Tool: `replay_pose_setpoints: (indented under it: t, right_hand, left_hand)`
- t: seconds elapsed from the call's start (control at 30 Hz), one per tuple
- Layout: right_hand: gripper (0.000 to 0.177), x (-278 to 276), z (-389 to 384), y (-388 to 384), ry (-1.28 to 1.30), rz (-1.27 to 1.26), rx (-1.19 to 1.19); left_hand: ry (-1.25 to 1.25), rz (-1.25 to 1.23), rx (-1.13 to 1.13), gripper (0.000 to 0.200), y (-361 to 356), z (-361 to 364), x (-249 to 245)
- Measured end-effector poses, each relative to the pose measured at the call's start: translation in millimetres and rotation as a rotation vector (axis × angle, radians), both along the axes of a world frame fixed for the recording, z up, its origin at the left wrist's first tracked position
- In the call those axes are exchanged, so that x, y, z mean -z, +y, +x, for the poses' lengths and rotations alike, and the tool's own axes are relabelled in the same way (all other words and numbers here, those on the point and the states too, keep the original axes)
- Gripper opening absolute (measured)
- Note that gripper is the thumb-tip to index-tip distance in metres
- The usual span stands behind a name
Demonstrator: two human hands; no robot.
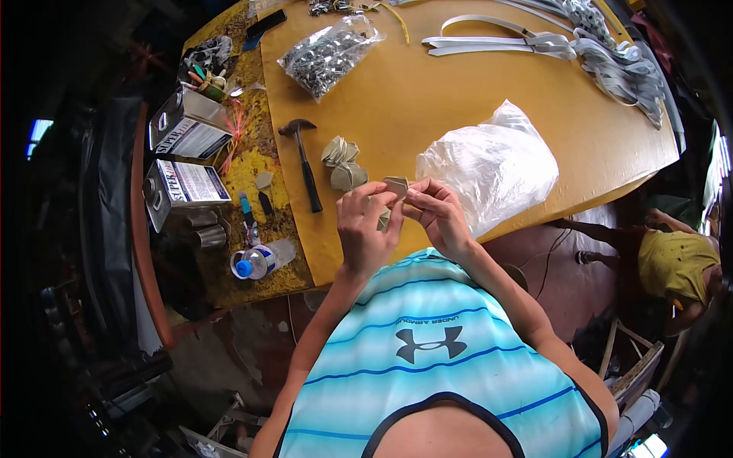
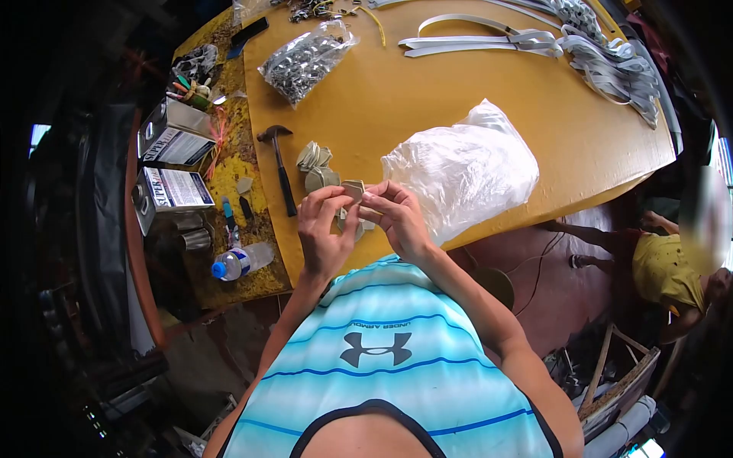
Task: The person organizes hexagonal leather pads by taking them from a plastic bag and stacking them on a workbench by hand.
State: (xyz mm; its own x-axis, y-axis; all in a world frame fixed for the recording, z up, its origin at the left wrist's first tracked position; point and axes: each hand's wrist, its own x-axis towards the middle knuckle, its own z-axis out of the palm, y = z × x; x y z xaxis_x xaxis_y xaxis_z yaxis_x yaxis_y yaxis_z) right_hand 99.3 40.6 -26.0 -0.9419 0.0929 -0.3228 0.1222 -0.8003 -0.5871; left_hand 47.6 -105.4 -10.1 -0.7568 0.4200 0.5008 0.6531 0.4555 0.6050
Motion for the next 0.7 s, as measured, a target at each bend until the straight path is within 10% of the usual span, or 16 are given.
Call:
replay_pose_setpoints:
  t: [0.13, 0.3, 0.43, 0.7]
  right_hand:
    - [0.011, 1.3, 0.8, -5.4, 0.077, 0.094, 0.004]
    - [0.014, 2.4, -0.2, -5.4, 0.015, 0.240, 0.022]
    - [0.014, 15.4, -1.0, 11.1, -0.055, 0.124, 0.156]
    - [0.013, 9.5, -0.6, 22.5, -0.029, 0.040, 0.132]
  left_hand:
    - [-0.006, -0.006, -0.006, 0.014, -3.0, 0.3, 0.4]
    - [-0.806, 0.758, -0.207, 0.010, -17.0, -12.9, 14.2]
    - [-0.965, 0.910, -0.178, 0.012, -29.7, -25.2, -3.5]
    - [-0.595, 0.546, -0.187, 0.011, -28.2, -15.5, 5.0]
